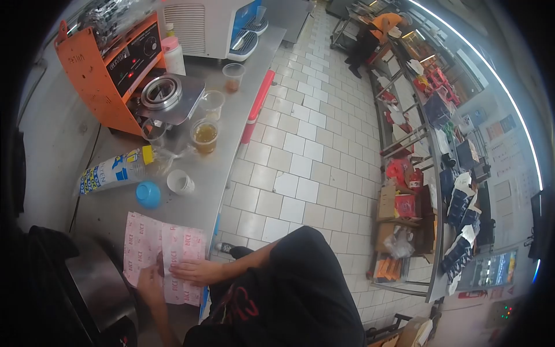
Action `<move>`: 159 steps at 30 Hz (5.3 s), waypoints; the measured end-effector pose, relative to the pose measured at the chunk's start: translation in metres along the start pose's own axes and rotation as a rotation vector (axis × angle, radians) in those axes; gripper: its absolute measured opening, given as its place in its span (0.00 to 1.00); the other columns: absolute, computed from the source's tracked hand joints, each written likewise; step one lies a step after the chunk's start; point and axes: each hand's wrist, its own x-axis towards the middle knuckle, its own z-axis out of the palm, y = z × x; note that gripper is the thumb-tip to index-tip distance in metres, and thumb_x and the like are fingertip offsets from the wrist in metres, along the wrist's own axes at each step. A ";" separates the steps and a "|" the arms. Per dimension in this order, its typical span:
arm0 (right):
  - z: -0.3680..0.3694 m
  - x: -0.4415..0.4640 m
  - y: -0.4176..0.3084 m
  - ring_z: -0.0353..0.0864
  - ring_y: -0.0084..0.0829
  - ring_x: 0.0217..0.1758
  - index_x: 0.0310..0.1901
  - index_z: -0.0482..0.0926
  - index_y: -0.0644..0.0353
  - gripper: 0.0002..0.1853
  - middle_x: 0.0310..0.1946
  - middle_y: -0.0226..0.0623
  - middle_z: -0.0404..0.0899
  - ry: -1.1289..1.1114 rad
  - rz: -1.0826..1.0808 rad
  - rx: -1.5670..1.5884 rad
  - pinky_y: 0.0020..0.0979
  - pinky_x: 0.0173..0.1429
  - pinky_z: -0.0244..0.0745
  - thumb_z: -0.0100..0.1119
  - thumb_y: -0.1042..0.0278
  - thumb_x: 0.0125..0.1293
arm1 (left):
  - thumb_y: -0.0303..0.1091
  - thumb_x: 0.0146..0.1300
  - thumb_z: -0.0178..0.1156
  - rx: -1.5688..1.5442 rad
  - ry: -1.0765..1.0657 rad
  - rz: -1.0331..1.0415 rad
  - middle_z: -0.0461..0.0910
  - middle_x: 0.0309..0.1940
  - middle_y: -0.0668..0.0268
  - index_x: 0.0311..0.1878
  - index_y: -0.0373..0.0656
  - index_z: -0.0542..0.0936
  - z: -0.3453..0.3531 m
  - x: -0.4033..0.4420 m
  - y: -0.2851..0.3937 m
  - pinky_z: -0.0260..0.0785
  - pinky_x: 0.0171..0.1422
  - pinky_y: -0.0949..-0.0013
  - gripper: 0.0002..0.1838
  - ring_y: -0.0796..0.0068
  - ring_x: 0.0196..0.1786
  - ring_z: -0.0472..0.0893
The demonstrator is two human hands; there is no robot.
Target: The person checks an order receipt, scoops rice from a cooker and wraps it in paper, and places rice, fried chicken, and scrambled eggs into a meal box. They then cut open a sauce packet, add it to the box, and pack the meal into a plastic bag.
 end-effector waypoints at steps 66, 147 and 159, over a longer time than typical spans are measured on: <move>0.006 0.151 0.096 0.75 0.46 0.44 0.49 0.61 0.62 0.29 0.44 0.49 0.68 -0.670 -0.082 0.314 0.39 0.44 0.71 0.64 0.77 0.43 | 0.17 0.50 0.48 0.251 0.219 -0.612 0.68 0.41 0.49 0.39 0.32 0.69 0.067 -0.027 -0.014 0.69 0.47 0.58 0.11 0.51 0.41 0.75; -0.623 -0.813 0.373 0.74 0.32 0.52 0.58 0.60 0.69 0.50 0.50 0.42 0.71 1.529 0.952 1.252 0.32 0.56 0.69 0.75 0.53 0.33 | 0.40 0.49 0.66 -0.214 -1.839 0.941 0.76 0.23 0.70 0.36 0.37 0.77 0.693 0.350 0.969 0.64 0.29 0.77 0.17 0.85 0.26 0.72; -0.737 -0.987 0.638 0.70 0.27 0.53 0.61 0.56 0.68 0.46 0.50 0.39 0.69 1.785 1.031 1.052 0.27 0.56 0.65 0.72 0.64 0.42 | 0.61 0.56 0.50 -2.034 -1.631 -0.632 0.71 0.53 0.54 0.58 0.38 0.65 0.997 0.448 1.148 0.69 0.54 0.56 0.38 0.57 0.54 0.73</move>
